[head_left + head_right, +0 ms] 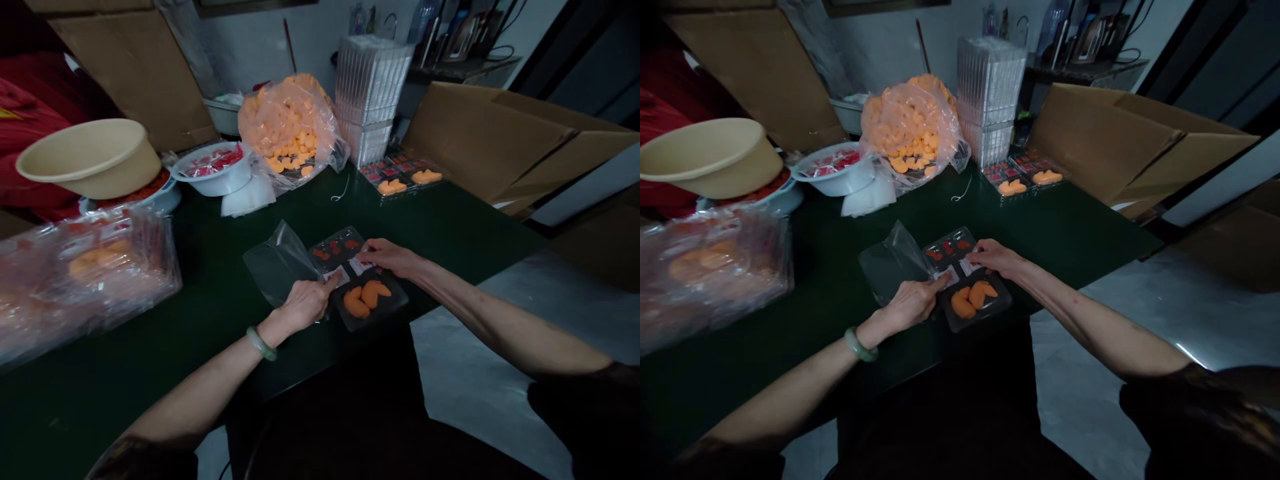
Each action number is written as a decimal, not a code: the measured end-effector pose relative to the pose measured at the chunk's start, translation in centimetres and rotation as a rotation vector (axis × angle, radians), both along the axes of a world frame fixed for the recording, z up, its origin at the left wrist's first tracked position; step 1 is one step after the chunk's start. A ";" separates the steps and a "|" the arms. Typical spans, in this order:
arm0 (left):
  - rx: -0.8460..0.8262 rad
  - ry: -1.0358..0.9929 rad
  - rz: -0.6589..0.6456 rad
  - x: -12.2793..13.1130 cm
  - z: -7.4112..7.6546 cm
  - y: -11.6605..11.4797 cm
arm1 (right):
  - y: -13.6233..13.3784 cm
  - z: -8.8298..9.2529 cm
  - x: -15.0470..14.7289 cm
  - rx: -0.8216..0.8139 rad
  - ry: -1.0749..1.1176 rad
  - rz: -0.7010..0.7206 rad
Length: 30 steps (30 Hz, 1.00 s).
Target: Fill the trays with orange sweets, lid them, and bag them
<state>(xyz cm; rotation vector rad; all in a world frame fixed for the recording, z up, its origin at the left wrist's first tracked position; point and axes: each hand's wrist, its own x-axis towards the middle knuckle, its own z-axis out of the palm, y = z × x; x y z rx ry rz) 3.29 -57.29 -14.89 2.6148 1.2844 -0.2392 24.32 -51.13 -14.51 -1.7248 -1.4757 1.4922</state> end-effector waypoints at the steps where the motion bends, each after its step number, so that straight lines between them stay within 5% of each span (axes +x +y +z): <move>1: 0.002 -0.005 -0.003 0.0 -0.1 0.0 | 0.0 -0.1 0.0 -0.029 0.069 -0.011; 5: 0.014 -0.004 0.000 0.0 -0.4 -0.1 | 0.0 -1.2 0.5 -0.167 0.314 -0.035; 11: 0.076 -0.168 0.014 -2.1 -1.3 -0.4 | -0.4 -2.6 1.9 -0.079 0.551 -0.134; 18: 0.404 -0.123 0.433 -8.3 -0.9 -0.7 | -2.0 -1.1 3.3 0.000 0.628 -0.128; 25: 0.349 -0.111 0.637 -10.2 0.6 -0.2 | -3.2 -0.4 2.7 -0.045 0.600 0.076; 30: 0.467 -0.304 0.472 -6.9 0.5 1.9 | -4.4 -0.2 0.5 -0.173 0.630 0.389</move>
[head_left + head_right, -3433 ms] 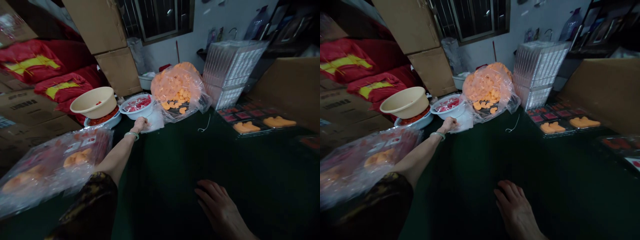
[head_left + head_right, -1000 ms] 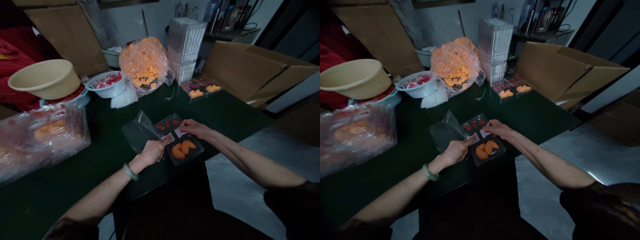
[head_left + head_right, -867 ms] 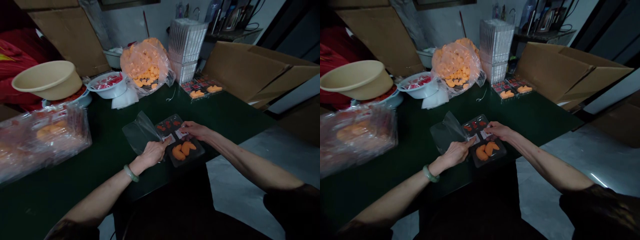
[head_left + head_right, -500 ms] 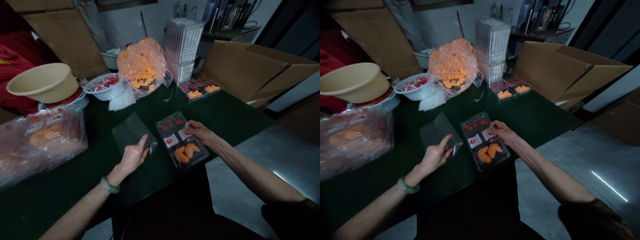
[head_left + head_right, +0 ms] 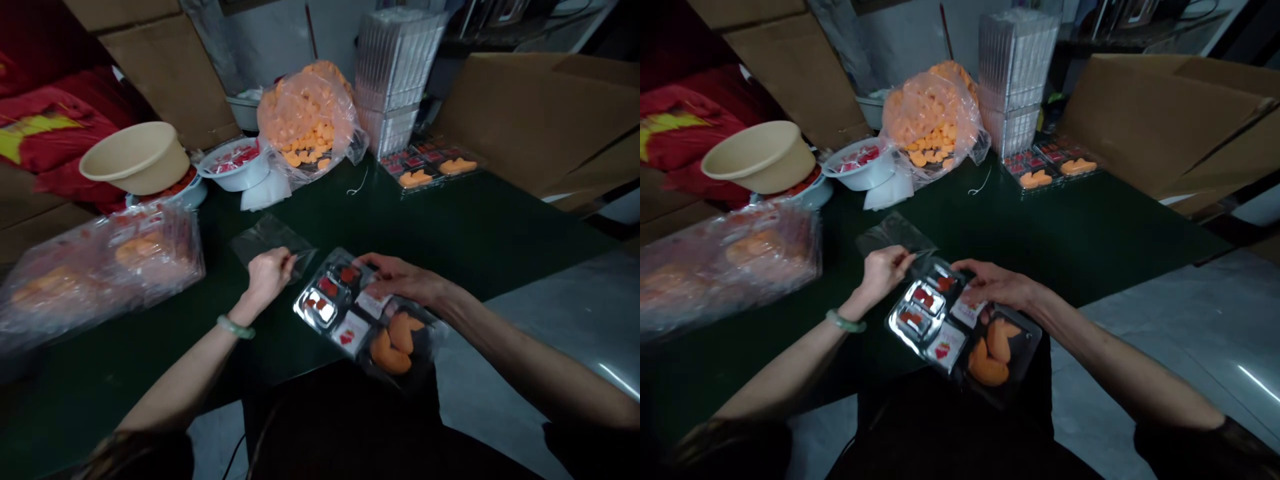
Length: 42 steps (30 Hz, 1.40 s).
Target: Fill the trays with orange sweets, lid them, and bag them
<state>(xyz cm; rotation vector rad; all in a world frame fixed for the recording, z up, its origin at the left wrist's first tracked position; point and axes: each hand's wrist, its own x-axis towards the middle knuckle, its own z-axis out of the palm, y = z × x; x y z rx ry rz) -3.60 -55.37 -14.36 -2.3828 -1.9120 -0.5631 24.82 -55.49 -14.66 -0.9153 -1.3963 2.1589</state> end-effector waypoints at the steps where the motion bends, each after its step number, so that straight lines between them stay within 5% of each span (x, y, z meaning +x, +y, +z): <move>1: 0.004 -0.046 -0.079 0.8 -0.1 0.6 | -0.2 0.0 -0.6 -0.030 0.000 0.074; 4: -0.064 -0.195 -0.331 2.7 -0.3 1.9 | -0.5 -0.1 -1.8 -0.093 -0.062 0.162; 9: -0.164 -0.311 -0.557 2.9 0.5 1.9 | -0.5 -0.4 -1.0 -0.134 -0.131 0.030; 20: 0.036 0.025 -0.536 4.2 2.0 0.9 | -1.3 -0.3 -0.6 -0.064 -0.174 -0.123; 26: -0.157 0.170 -0.616 5.3 2.9 2.7 | -2.0 0.7 -1.0 -0.063 -0.246 -0.151; 33: -0.143 0.380 -0.411 7.1 4.0 4.5 | -1.9 0.9 -0.6 -0.037 -0.217 -0.114; 42: -0.221 0.256 -0.762 7.2 3.8 5.7 | -1.0 0.1 0.1 -0.060 -0.210 -0.181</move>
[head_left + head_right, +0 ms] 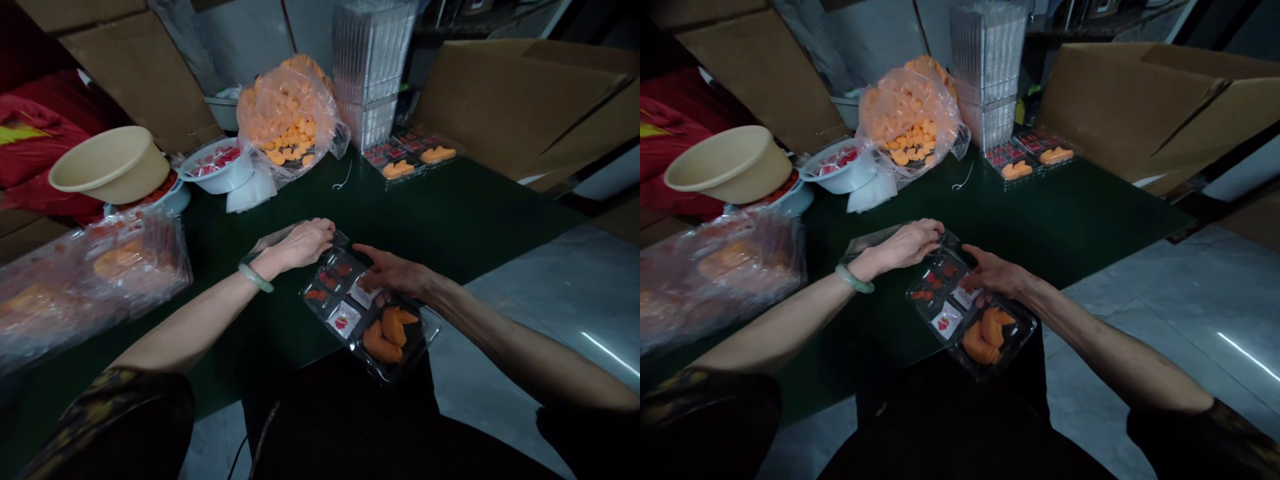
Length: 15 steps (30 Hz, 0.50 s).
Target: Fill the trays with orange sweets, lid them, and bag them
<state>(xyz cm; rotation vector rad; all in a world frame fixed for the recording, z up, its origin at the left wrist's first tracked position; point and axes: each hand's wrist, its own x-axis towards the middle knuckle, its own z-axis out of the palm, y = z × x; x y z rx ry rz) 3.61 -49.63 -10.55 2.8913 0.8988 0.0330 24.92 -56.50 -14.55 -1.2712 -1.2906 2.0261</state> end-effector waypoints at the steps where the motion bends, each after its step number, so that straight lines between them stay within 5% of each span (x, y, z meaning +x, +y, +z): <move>1: -0.050 -0.033 -0.023 -0.2 0.0 0.0 | 0.1 -0.2 0.3 -0.003 0.000 -0.003; 8: -0.338 -0.102 -0.108 0.3 0.9 -1.4 | 0.0 0.0 1.0 0.011 0.026 0.013; 15: -0.263 -0.152 -0.140 1.3 1.4 -1.9 | 0.0 0.6 1.6 0.064 0.050 0.059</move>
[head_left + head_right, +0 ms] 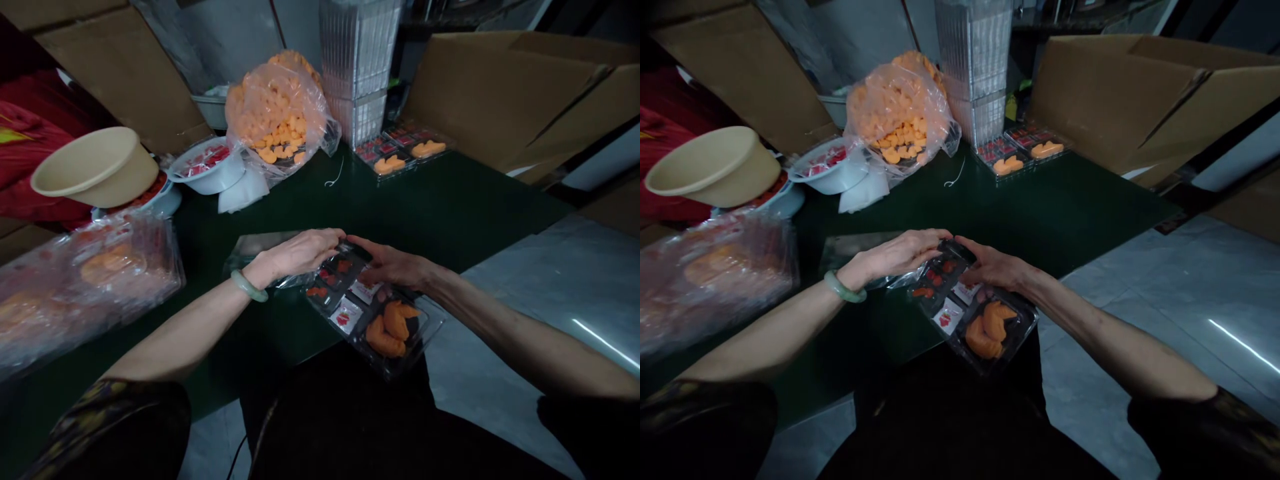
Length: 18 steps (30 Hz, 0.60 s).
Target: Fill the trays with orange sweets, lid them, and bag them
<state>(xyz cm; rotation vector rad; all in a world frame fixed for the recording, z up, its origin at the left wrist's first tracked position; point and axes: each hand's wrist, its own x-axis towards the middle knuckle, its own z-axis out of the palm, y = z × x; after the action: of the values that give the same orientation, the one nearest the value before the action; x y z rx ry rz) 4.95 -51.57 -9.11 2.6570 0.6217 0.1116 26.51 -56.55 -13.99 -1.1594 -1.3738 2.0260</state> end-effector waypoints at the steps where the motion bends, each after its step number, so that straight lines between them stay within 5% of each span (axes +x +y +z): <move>1: 0.023 -0.003 -0.001 0.1 0.0 -0.2 | -0.1 0.0 0.1 0.003 0.006 -0.002; 6: 0.101 0.087 -0.069 0.2 -0.2 -1.3 | -0.5 0.2 0.4 -0.008 -0.022 -0.079; 11: 0.078 0.058 -0.105 0.0 -0.4 -1.8 | -0.3 0.0 0.7 0.027 -0.048 -0.007; 18: 0.309 0.062 0.148 -0.2 -1.1 -3.6 | -0.7 -1.7 0.9 0.032 0.011 -0.015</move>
<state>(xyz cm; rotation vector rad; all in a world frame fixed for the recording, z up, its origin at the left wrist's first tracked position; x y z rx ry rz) 4.79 -55.22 -10.24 2.9155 0.8854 0.1814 27.38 -57.27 -15.72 -1.1397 -1.3831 1.9895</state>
